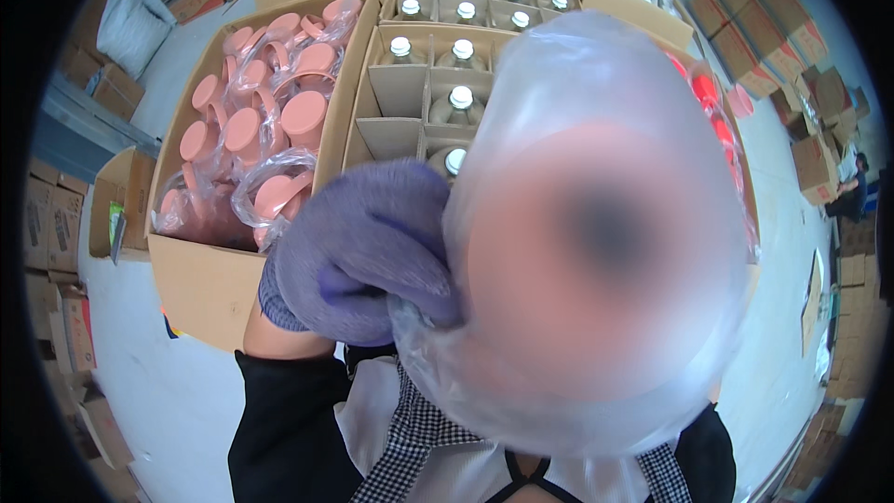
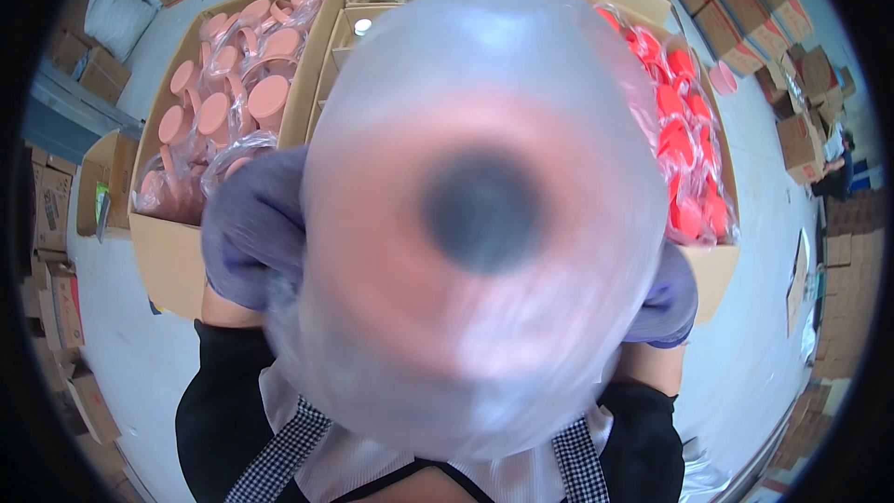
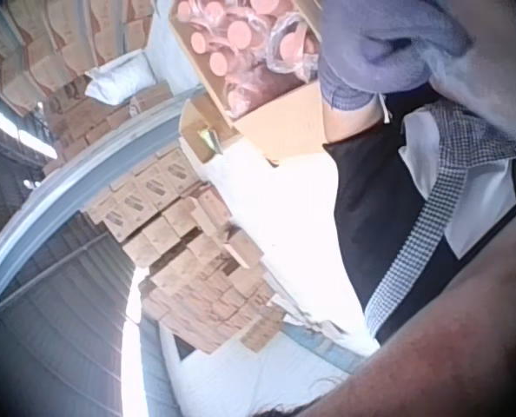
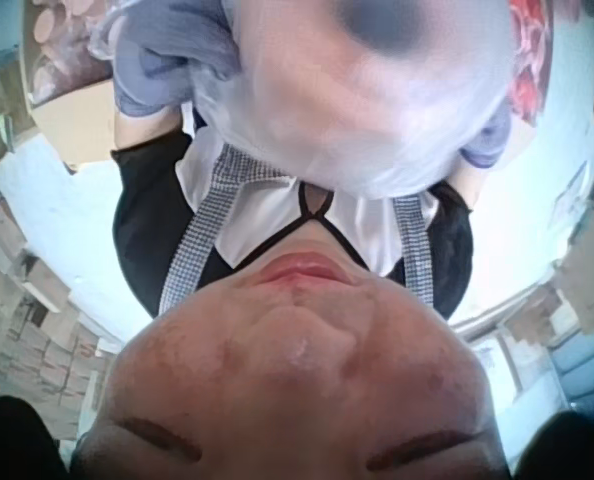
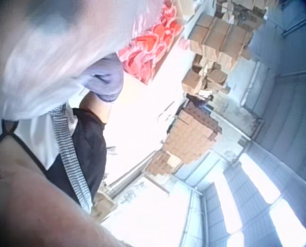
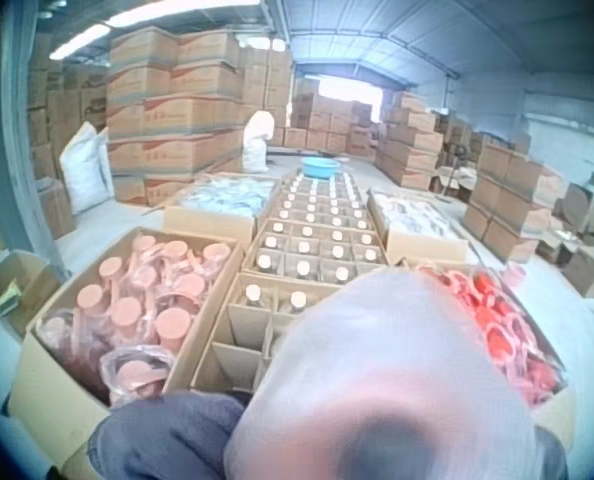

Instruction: The person assembles pink and red watering cans by inserting a metal sphere into the can body, attaching the lid, and placing each completed unit into a plastic bag. The person then places the bagged units into cardboard boxes.

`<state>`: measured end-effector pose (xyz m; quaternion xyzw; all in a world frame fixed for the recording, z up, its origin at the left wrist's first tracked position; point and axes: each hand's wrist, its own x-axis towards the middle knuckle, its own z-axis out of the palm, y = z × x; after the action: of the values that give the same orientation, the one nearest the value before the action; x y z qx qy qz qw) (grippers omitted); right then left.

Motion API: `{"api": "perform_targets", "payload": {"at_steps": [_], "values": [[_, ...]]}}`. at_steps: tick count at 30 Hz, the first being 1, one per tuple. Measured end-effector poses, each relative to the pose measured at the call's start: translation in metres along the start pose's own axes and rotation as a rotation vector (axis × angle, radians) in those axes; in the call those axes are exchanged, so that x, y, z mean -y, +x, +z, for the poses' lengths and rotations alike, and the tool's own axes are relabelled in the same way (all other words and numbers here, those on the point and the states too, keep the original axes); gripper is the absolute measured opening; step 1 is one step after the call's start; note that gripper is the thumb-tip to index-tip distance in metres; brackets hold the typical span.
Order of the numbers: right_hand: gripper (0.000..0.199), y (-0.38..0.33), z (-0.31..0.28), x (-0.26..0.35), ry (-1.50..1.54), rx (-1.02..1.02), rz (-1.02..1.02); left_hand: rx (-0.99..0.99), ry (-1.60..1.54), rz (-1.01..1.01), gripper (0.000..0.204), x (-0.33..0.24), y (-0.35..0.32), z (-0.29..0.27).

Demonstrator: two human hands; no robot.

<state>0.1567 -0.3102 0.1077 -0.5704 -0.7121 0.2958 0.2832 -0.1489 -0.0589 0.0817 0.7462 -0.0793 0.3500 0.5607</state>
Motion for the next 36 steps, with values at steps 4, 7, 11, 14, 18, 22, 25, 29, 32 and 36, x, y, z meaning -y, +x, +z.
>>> {"api": "perform_targets", "payload": {"at_steps": [4, 7, 11, 14, 18, 22, 25, 29, 32, 36], "values": [[0.045, -0.012, 0.058, -0.021, -0.418, -0.158, -0.08, 0.211, 0.481, -0.142, 0.016, 0.023, -0.042, 0.007], [0.039, -0.004, 0.117, -0.072, -0.5, -0.128, -0.018, 0.145, 0.641, -0.254, 0.034, 0.047, -0.08, 0.029], [0.036, -0.009, 0.147, -0.104, -0.224, -0.172, 0.192, 0.258, 0.773, -0.428, 0.062, 0.029, -0.116, 0.039], [0.037, -0.014, 0.147, -0.105, -0.276, -0.238, 0.128, 0.228, 0.757, -0.303, 0.046, 0.015, -0.127, 0.043], [0.037, 0.0, 0.143, -0.109, -0.392, -0.372, -0.038, -0.071, 0.725, 0.076, 0.029, 0.031, -0.116, 0.054], [0.037, 0.029, 0.139, -0.1, -0.129, -0.217, -0.062, -0.611, 0.19, -0.271, 0.022, 0.051, -0.086, 0.056], [0.038, 0.033, 0.146, -0.064, 0.282, -0.303, -0.01, -0.835, -0.024, -0.079, 0.027, 0.035, -0.07, 0.046], [0.036, 0.004, 0.162, 0.004, 0.57, -0.233, 0.089, -0.78, 0.11, 0.017, 0.028, -0.027, -0.084, 0.036], [0.032, -0.012, 0.155, 0.04, 0.776, -0.108, 0.139, -0.873, -0.367, -0.063, 0.025, -0.064, -0.096, 0.034], [0.032, 0.003, 0.129, 0.085, 1.016, -0.283, 0.067, -0.686, 0.279, -0.088, 0.041, -0.083, -0.098, 0.038]]}}
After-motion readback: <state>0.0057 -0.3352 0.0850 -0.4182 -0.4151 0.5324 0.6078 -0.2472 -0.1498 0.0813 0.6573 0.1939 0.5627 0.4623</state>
